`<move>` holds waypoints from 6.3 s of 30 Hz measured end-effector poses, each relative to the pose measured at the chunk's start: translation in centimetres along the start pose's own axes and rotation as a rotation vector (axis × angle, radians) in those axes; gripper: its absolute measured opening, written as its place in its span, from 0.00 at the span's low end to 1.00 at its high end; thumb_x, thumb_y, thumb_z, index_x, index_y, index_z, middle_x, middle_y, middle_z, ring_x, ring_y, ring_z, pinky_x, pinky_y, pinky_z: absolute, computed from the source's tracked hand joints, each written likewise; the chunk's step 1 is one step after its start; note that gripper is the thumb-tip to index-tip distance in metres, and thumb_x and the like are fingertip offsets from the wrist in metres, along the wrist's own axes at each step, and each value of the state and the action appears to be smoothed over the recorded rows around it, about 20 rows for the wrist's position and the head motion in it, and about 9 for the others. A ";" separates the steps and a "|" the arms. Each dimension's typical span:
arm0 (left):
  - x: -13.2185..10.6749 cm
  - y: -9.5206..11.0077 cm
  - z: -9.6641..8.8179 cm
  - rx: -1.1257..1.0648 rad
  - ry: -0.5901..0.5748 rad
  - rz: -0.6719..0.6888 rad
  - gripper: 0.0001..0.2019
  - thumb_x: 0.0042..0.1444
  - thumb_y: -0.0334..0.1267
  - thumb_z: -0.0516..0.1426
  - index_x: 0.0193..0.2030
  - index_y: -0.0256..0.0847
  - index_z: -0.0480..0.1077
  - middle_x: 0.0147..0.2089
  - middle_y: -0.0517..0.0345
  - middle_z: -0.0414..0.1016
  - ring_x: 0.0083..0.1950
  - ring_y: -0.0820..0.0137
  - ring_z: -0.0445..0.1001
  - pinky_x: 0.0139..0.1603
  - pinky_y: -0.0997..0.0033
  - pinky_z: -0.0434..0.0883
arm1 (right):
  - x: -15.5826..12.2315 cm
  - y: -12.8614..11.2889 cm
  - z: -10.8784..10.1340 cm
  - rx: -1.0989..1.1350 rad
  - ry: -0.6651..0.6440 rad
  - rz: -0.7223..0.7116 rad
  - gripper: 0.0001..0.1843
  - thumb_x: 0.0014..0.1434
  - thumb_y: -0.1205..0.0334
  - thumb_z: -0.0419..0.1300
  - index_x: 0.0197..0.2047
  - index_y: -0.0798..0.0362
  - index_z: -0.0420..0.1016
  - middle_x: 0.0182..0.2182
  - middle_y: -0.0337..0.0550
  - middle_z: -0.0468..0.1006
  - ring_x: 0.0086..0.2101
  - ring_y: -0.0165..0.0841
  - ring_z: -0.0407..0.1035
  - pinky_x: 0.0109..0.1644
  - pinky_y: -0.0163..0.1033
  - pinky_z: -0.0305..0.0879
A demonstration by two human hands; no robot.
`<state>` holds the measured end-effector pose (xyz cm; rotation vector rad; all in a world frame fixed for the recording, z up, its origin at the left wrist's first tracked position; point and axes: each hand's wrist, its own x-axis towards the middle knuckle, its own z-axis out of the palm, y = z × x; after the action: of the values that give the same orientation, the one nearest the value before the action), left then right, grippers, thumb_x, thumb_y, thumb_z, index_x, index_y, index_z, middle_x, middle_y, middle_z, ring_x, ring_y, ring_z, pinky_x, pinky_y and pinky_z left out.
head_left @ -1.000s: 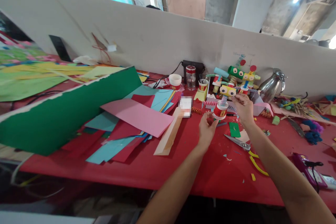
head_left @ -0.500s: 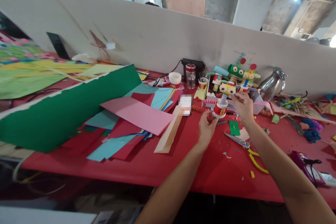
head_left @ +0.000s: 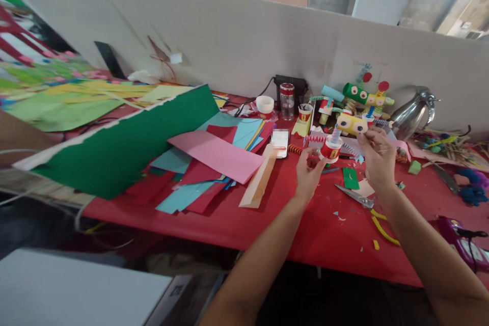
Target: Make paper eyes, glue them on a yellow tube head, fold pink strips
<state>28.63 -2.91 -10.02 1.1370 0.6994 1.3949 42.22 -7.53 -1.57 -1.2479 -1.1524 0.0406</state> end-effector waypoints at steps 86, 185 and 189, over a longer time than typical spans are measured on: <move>-1.8 0.4 0.7 -0.024 -0.311 -0.084 0.15 0.44 0.51 0.69 0.28 0.41 0.78 0.31 0.58 0.77 0.34 0.71 0.73 0.39 0.70 0.71 | -12.7 0.1 -11.7 -0.835 -0.935 0.269 0.27 0.57 0.67 0.59 0.61 0.53 0.70 0.52 0.55 0.78 0.50 0.45 0.75 0.54 0.49 0.70; -1.4 3.8 -0.9 0.029 -1.206 -0.167 0.08 0.49 0.39 0.62 0.24 0.41 0.69 0.28 0.60 0.66 0.30 0.73 0.63 0.32 0.69 0.60 | -4.8 -5.2 -20.3 -0.750 -1.015 0.049 0.20 0.59 0.51 0.60 0.54 0.46 0.79 0.42 0.46 0.85 0.36 0.38 0.80 0.38 0.37 0.77; -1.5 3.7 -0.9 0.038 -1.186 -0.179 0.09 0.48 0.40 0.63 0.23 0.41 0.70 0.28 0.59 0.67 0.30 0.72 0.64 0.31 0.68 0.60 | -5.1 -5.2 -20.3 -0.752 -0.963 0.086 0.21 0.58 0.54 0.62 0.54 0.48 0.79 0.43 0.48 0.85 0.38 0.39 0.80 0.41 0.37 0.76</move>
<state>26.18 -4.79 -7.39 1.6095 -0.0462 0.3747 51.03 -26.98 1.51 -2.0426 -2.0495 0.3243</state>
